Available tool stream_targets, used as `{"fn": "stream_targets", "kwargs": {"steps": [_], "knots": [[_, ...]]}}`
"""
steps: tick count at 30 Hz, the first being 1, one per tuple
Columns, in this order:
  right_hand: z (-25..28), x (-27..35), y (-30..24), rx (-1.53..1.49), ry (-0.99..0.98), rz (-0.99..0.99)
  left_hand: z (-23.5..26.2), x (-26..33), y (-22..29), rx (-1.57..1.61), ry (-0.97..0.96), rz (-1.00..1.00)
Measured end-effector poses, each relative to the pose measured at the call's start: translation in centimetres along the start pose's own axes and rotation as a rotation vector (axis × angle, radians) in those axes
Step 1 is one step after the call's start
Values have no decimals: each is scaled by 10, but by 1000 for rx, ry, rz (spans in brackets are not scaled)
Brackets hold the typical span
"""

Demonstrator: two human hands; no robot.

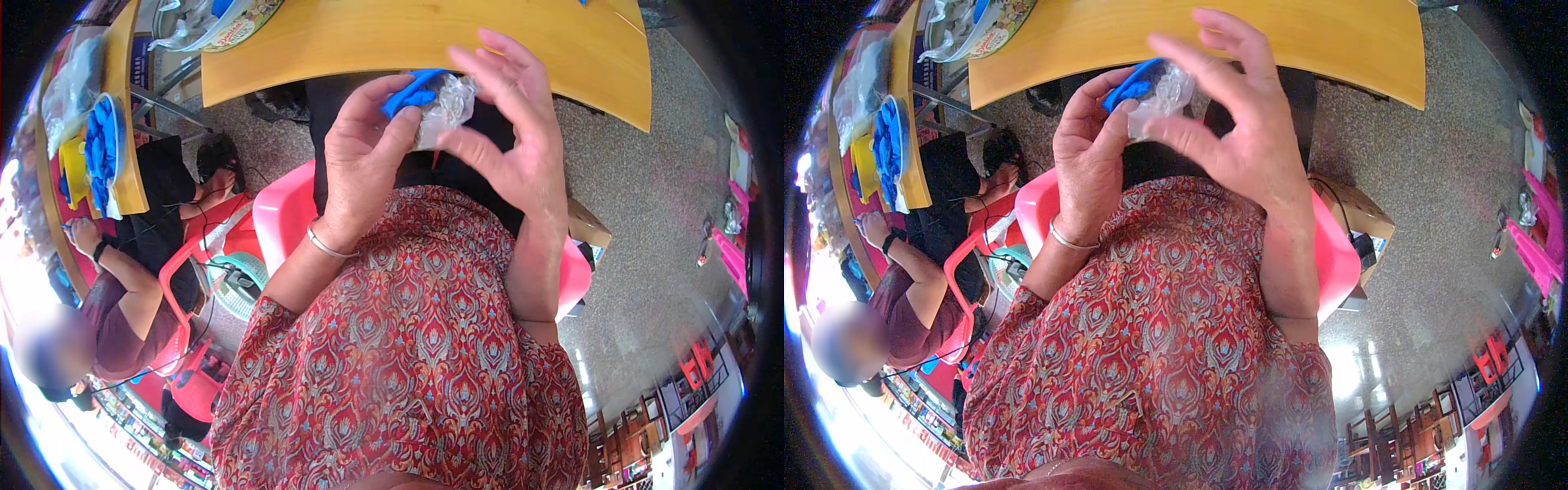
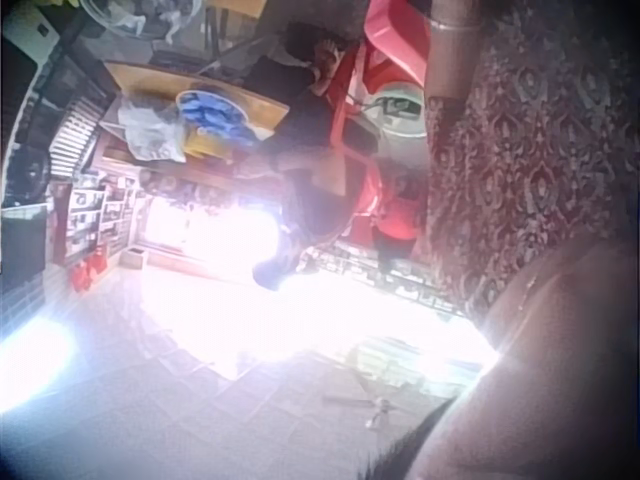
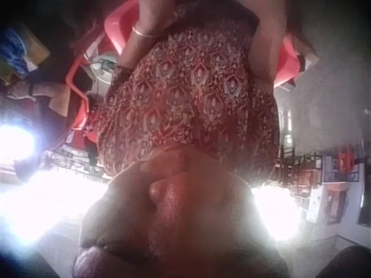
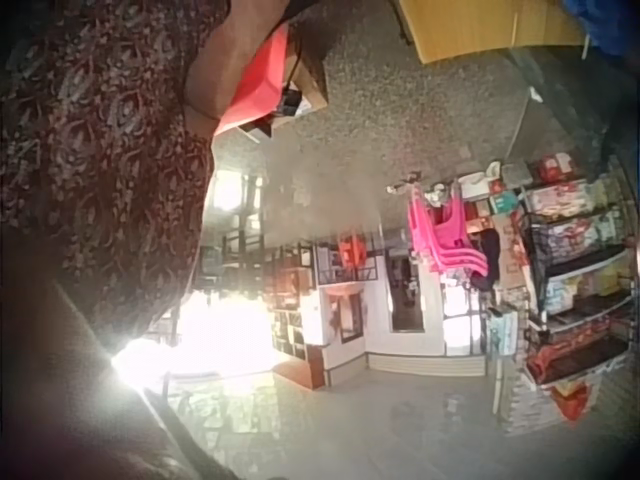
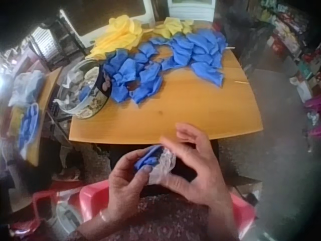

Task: Stuffing small white packets into blue fabric components at a workstation.

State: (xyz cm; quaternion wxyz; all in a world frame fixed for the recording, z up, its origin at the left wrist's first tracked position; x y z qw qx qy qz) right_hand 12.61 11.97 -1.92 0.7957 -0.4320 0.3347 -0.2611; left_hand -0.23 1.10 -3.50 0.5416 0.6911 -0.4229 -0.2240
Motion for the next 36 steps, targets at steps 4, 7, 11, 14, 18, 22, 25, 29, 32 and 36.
{"fn": "stream_targets", "kwargs": {"steps": [4, 7, 11, 14, 18, 22, 25, 29, 32, 36], "knots": [[-6, 5, -6, 4, -228, 52, 0, 1, 5, 50, 13, 15], [-12, 5, -7, -37, -213, 62, 5, -1, 4, 31, 38, 19], [-19, 3, -8, -82, -90, 90, 9, -1, 7, 50, 74, 76], [-22, 3, -2, -42, 26, 92, 20, -2, 9, -56, -39, 213], [-29, 1, 1, -62, 96, 5, 24, -1, 7, -355, 44, 65], [-33, 3, 4, -139, 110, -38, 22, -1, 0, -195, 37, 104], [-35, 3, 9, -163, 177, -25, 23, -3, -3, -311, -6, -78], [-34, 3, 14, -215, 129, -57, 10, 4, 0, 47, 4, 130], [-30, 5, 14, -625, 27, -238, 11, 5, -1, 68, 73, 111], [-26, 1, 3, -218, -162, -35, 25, 4, -5, 16, 71, 124]]}}
Point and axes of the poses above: each hand's wrist, its own x-axis away from the middle knuckle, its own z-axis out of the back of the hand, y = z × x, the point moved 2 cm from there along -x, towards the middle knuckle, and after that the axes turned 2 degrees about -z, right-handed, at the moved point
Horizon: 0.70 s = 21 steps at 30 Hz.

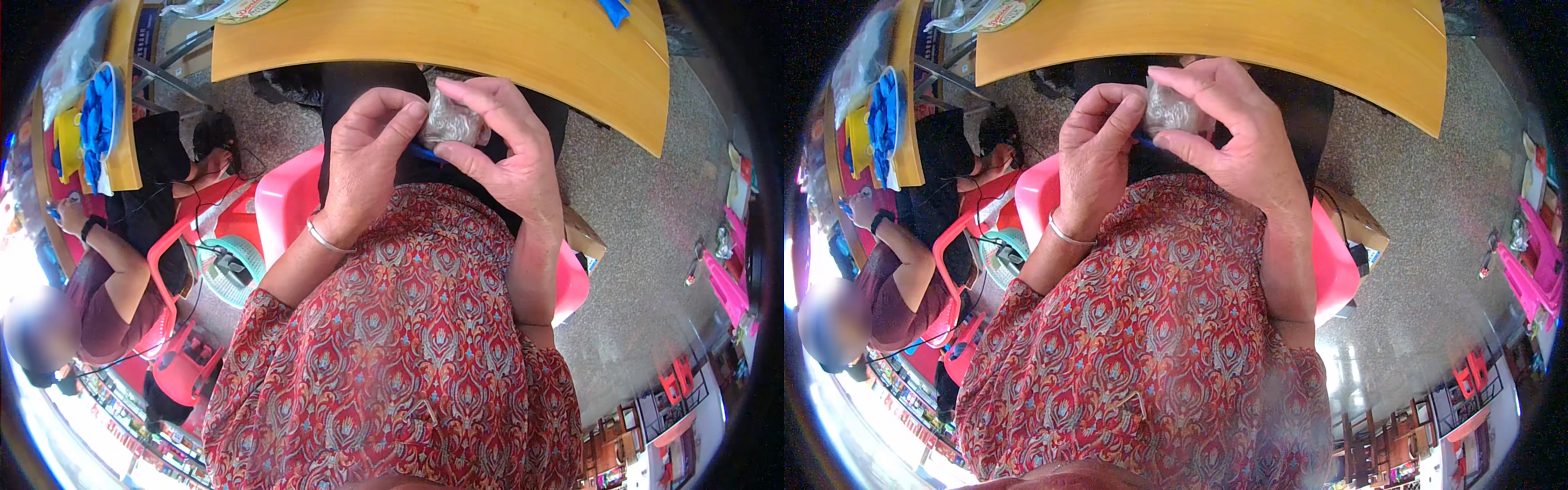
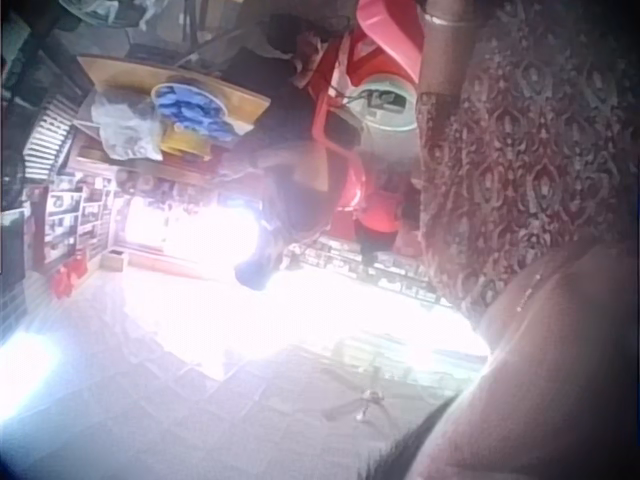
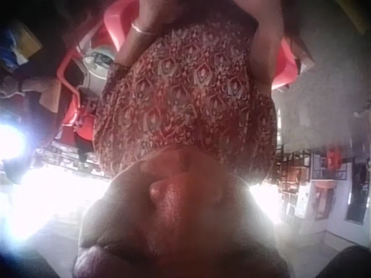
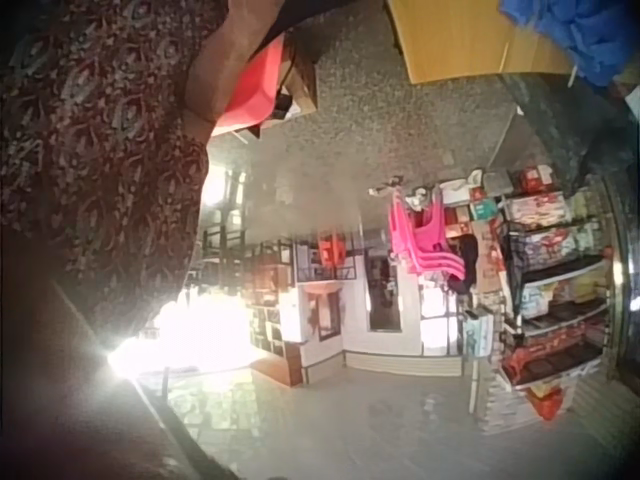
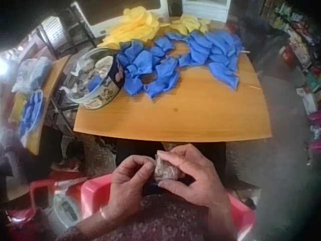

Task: Stuffing small white packets into blue fabric components at a workstation.

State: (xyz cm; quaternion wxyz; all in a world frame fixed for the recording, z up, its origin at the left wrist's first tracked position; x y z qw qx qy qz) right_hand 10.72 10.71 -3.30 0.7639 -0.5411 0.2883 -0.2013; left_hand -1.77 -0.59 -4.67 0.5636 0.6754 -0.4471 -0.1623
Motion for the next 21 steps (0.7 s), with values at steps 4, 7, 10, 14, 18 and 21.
{"fn": "stream_targets", "kwargs": {"steps": [4, 7, 10, 14, 18, 21], "knots": [[-4, 2, 6, 1, -7, -79, 1, 2, -2, 41, 51, 90], [-3, 3, 4, 29, -19, -56, 4, 1, -7, 173, 79, 158], [-2, 3, 2, 47, -82, -38, 1, 1, -7, 288, 88, 199], [1, 1, -2, 0, -124, -1, -2, 2, -1, 452, 71, 274], [-5, -1, -5, -31, -132, -14, 0, 0, -4, 482, 74, 186], [-10, 4, 2, 1, -57, -103, 2, -1, -2, 456, 22, 189]]}}
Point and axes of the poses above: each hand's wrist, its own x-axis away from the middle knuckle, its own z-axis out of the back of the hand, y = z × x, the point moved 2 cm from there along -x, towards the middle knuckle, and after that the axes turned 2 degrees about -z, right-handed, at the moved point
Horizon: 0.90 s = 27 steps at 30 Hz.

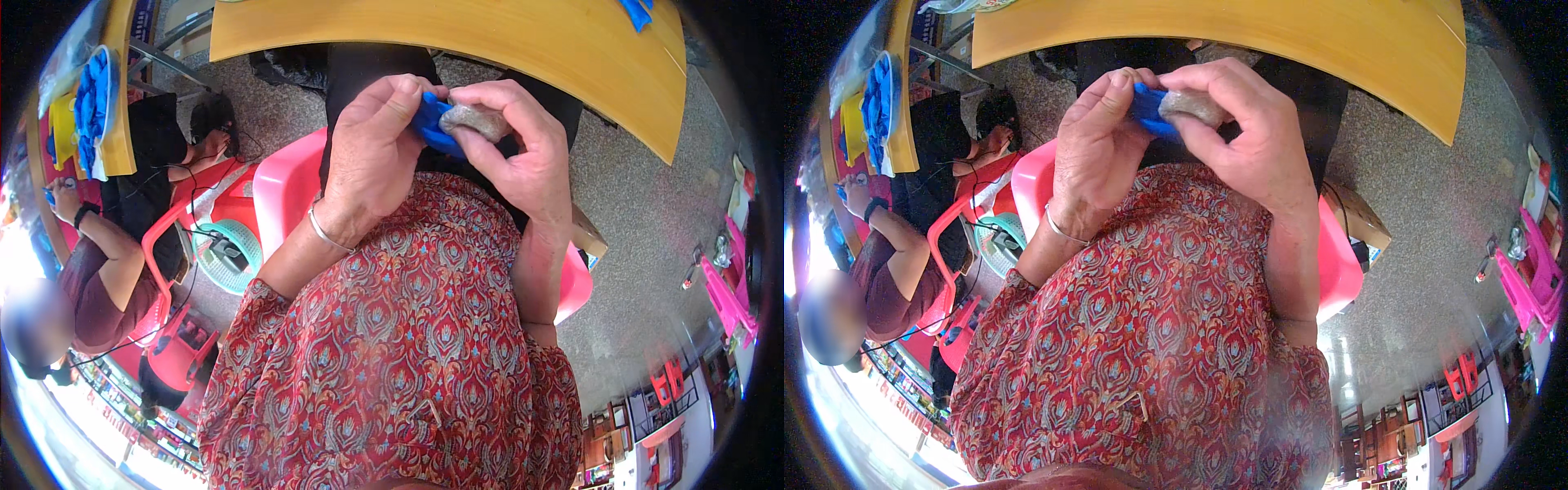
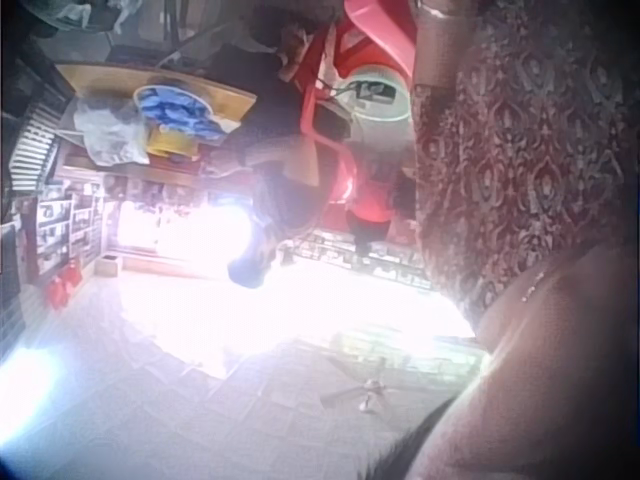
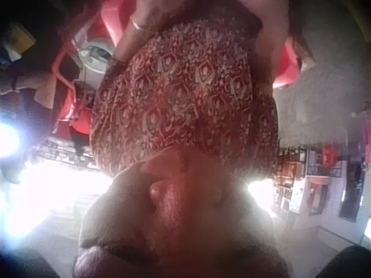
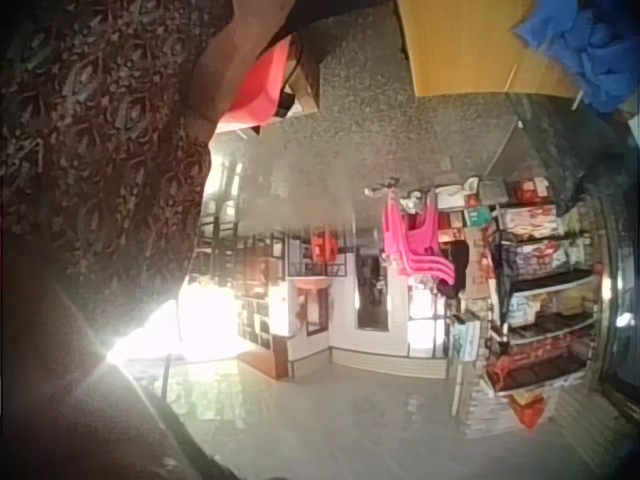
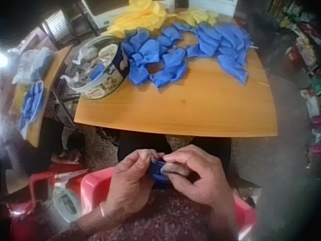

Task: Stuffing small white packets into blue fabric components at a workstation.

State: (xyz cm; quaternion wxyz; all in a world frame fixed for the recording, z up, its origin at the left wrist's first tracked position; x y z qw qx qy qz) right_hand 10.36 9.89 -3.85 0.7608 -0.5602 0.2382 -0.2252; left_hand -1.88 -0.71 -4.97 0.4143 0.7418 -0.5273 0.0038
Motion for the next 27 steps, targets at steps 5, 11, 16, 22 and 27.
{"fn": "stream_targets", "kwargs": {"steps": [5, 11, 16, 22, 27], "knots": [[3, 1, 10, -34, 48, -57, -9, 0, 8, -481, -58, -281], [3, 3, 4, -203, 112, -71, 0, -5, 23, -1207, -236, -649], [6, 2, -4, -111, 70, 0, -2, -2, 12, -468, -94, -230], [6, 1, -19, 17, 26, 96, -6, -3, 8, -124, -66, -45], [6, 1, -19, -10, 1, 77, -16, 2, 10, -343, -75, -377]]}}
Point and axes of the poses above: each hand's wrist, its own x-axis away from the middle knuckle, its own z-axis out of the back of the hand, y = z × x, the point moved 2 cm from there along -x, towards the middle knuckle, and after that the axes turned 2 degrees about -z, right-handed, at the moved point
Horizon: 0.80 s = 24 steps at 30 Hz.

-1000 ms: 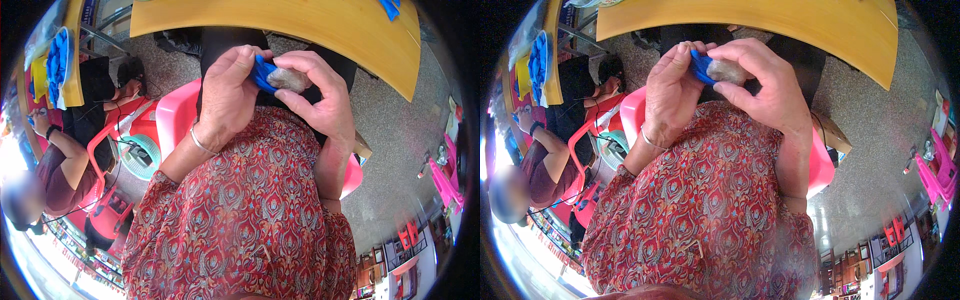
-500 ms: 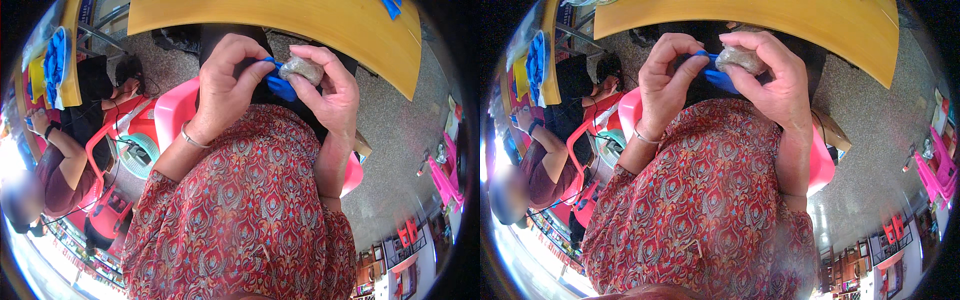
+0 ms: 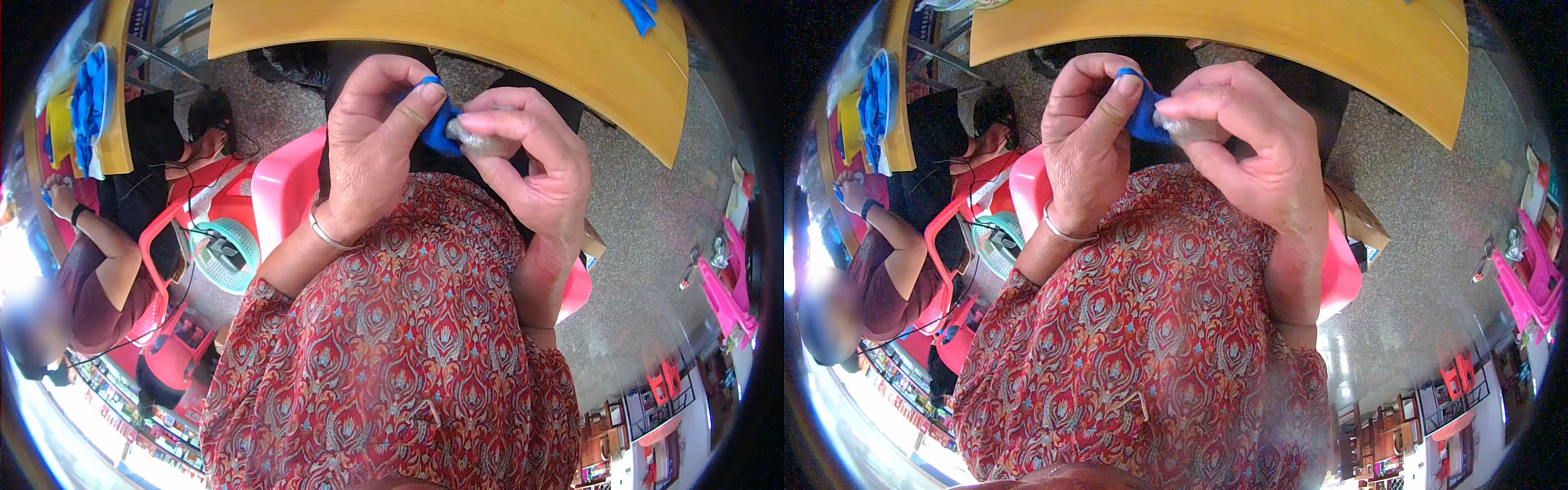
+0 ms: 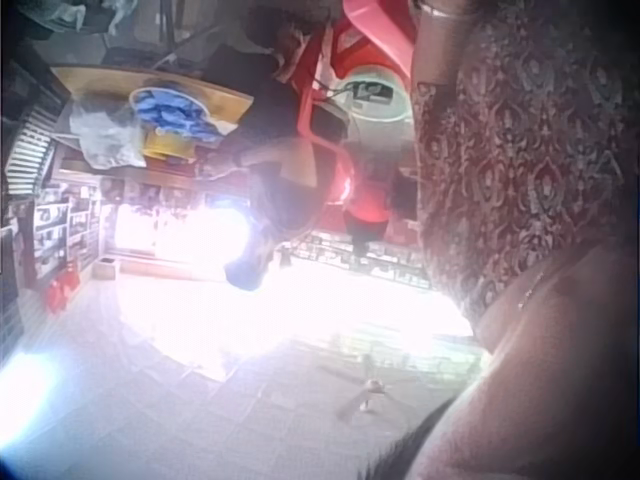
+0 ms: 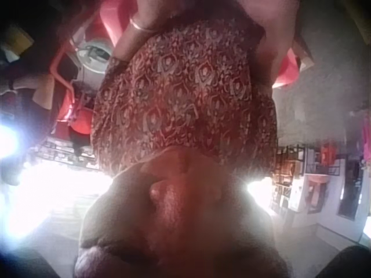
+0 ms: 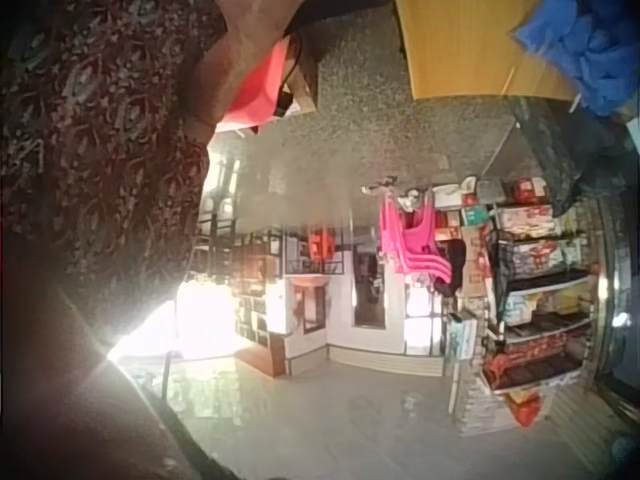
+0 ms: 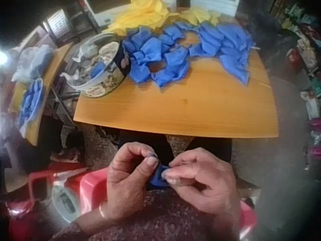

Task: Stuffing small white packets into blue fabric components at a workstation.

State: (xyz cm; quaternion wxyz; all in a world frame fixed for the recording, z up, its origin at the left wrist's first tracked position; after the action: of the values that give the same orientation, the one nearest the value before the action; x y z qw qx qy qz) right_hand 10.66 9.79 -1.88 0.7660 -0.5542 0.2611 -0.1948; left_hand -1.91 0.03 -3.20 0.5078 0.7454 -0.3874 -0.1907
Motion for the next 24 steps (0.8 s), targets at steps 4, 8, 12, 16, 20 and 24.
{"fn": "stream_targets", "kwargs": {"steps": [4, 8, 12, 16, 20, 24], "knots": [[-7, 2, 12, -126, 166, -38, -5, -4, 1, -146, 54, -142], [-6, -1, 10, -222, 290, -33, 11, 10, 3, -587, 144, -468], [-8, -1, 13, -151, 291, -13, 3, 12, 2, -635, -20, -231], [-9, 1, 14, -87, 303, 2, 2, 5, -3, -705, -26, -311], [-6, 1, 19, -8, 346, 29, 0, 4, -6, -617, -20, -256], [-8, -1, 15, 57, 425, 86, -1, 7, -9, -350, -84, -164]]}}
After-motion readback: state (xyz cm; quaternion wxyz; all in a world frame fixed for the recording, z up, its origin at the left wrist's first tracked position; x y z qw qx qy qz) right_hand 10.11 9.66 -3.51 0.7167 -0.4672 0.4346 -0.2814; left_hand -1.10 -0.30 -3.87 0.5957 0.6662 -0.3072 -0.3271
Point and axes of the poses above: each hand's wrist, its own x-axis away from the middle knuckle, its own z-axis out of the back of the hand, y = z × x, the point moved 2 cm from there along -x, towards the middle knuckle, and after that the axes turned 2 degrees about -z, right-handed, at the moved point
